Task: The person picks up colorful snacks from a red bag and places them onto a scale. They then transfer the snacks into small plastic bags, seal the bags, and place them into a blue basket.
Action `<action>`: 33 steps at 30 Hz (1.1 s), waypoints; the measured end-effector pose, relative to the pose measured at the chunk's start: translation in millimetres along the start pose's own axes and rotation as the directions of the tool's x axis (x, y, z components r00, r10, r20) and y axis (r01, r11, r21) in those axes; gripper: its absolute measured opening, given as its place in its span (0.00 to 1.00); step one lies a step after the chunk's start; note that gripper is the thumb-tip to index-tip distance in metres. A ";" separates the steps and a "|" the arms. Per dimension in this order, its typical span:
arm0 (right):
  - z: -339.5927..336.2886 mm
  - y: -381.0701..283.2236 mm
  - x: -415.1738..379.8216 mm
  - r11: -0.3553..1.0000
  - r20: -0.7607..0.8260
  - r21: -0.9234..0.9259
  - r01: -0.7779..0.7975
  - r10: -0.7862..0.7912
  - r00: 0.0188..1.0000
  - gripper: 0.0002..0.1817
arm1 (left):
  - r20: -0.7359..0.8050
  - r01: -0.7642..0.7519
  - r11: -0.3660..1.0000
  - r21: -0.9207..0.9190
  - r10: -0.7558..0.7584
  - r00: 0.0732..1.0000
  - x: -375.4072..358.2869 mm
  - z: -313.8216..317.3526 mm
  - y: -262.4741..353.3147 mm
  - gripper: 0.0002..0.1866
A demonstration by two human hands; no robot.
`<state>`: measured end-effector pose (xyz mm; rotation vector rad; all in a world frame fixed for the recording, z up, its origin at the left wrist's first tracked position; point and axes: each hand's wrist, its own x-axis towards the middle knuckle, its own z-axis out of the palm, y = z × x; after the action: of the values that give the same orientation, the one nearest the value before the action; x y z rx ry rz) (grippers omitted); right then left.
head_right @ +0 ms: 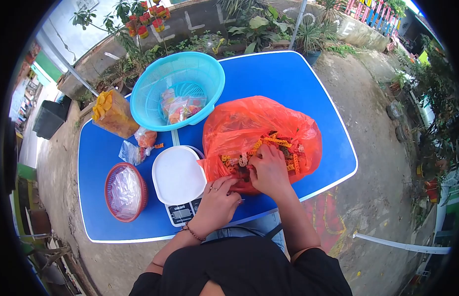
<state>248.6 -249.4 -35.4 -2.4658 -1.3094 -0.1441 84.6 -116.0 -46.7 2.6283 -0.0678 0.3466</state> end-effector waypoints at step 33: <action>-18.5 -60.1 18.4 0.424 0.112 0.898 -0.120 0.043 0.993 0.16 | -0.216 0.172 0.636 -0.752 -0.484 0.848 -13.9 -53.0 -41.5 0.12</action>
<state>211.2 -210.4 1.6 -1.5430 -0.8834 0.5653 63.4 -54.5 -24.2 1.6920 0.3638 0.5831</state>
